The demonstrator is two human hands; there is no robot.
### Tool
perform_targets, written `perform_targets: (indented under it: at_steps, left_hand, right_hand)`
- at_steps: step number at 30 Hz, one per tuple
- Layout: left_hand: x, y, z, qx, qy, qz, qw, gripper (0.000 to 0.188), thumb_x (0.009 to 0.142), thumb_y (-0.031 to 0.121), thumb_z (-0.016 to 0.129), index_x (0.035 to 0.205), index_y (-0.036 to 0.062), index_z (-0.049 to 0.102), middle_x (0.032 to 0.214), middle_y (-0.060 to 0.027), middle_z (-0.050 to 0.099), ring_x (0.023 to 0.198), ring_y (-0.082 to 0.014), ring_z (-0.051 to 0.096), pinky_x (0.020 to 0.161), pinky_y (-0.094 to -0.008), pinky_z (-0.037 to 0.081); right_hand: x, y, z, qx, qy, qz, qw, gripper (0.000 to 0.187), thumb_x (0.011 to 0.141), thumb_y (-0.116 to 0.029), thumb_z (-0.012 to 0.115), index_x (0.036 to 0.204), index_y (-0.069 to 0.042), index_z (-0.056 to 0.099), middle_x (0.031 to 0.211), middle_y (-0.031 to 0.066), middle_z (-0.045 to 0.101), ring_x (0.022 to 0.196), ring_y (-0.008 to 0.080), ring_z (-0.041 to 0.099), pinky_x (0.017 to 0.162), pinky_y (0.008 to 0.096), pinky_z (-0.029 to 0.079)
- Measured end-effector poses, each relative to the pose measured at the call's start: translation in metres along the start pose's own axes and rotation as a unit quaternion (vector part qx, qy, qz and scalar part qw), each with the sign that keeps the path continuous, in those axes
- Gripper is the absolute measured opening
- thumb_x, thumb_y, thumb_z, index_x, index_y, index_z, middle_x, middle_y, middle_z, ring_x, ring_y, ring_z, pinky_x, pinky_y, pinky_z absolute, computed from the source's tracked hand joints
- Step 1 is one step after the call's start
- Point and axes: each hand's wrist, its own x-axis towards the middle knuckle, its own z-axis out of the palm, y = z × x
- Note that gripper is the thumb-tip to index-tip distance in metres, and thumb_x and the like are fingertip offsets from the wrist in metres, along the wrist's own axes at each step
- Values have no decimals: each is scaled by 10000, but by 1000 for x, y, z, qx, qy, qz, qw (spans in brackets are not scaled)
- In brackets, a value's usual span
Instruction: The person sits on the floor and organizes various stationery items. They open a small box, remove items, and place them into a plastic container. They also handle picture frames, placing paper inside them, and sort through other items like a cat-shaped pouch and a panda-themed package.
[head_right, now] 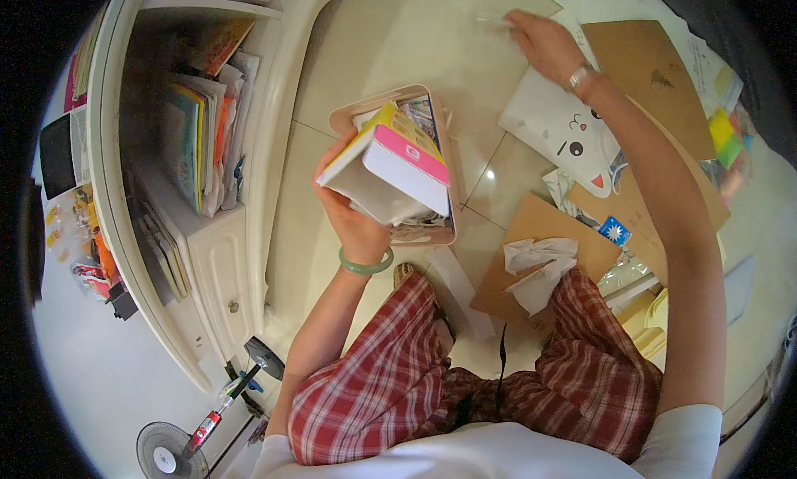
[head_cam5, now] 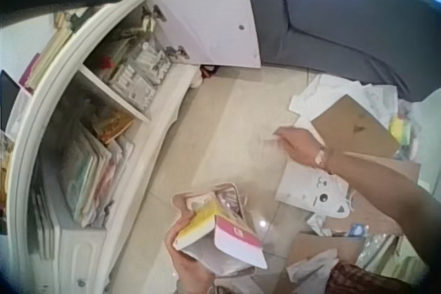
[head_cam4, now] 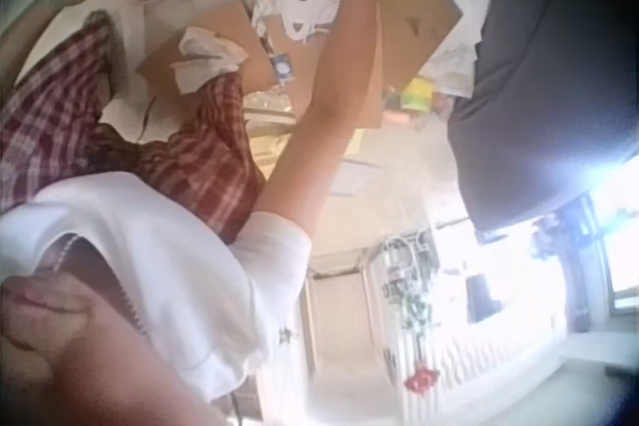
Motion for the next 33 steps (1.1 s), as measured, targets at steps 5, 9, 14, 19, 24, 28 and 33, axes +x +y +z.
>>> perform_targets:
  at_steps: [5,9,14,19,24,28,33]
  left_hand:
    - [5,6,8,-4,-6,-38,999,811,656,1,798,1326,67,346,1376,-115,398,1258,-245,447,997,-391,458]
    - [5,5,19,2,-2,-39,999,780,641,36,812,1305,62,406,1318,-103,427,1196,-232,478,952,-368,482]
    - [-6,20,31,72,-28,-47,996,764,619,38,815,1288,78,446,1279,-91,445,1173,-242,459,920,-354,475]
    - [-13,28,41,74,-45,-20,996,772,613,26,808,1291,81,443,1283,-92,442,1174,-246,459,916,-351,473]
    - [-17,23,33,10,-18,-45,999,784,633,-10,793,1310,80,407,1322,-86,425,1218,-232,456,984,-366,460]
    - [-20,26,36,-66,-3,-45,997,806,640,-26,795,1321,74,374,1354,-89,409,1267,-229,433,1031,-394,437]
    - [-14,41,45,-67,-8,-6,998,808,644,-5,808,1318,64,366,1365,-107,406,1269,-230,434,1034,-407,433]
  right_hand:
    - [-129,-71,-42,68,-245,-26,967,279,814,-135,554,1069,-49,627,838,170,644,805,332,628,726,433,487]
    - [-158,-116,-78,35,-147,-147,977,323,817,-237,650,1112,-109,621,807,85,663,762,247,645,646,402,481]
    - [-145,-187,-119,192,-51,28,980,350,816,-296,699,1107,-115,632,651,39,637,555,204,608,498,328,448]
    - [-140,-170,-100,96,70,-20,993,260,874,-259,656,1073,-92,647,533,30,583,454,164,561,456,286,428]
    - [-154,-167,-135,527,19,303,794,221,939,-249,591,1001,-39,621,531,13,537,447,94,513,441,233,387]
    - [-170,-150,-148,619,66,332,708,246,952,-269,568,895,-31,595,525,8,497,412,74,441,423,215,338]
    - [-192,-130,-145,458,-151,334,810,251,938,-302,563,853,-69,597,530,2,505,419,74,465,435,215,354]
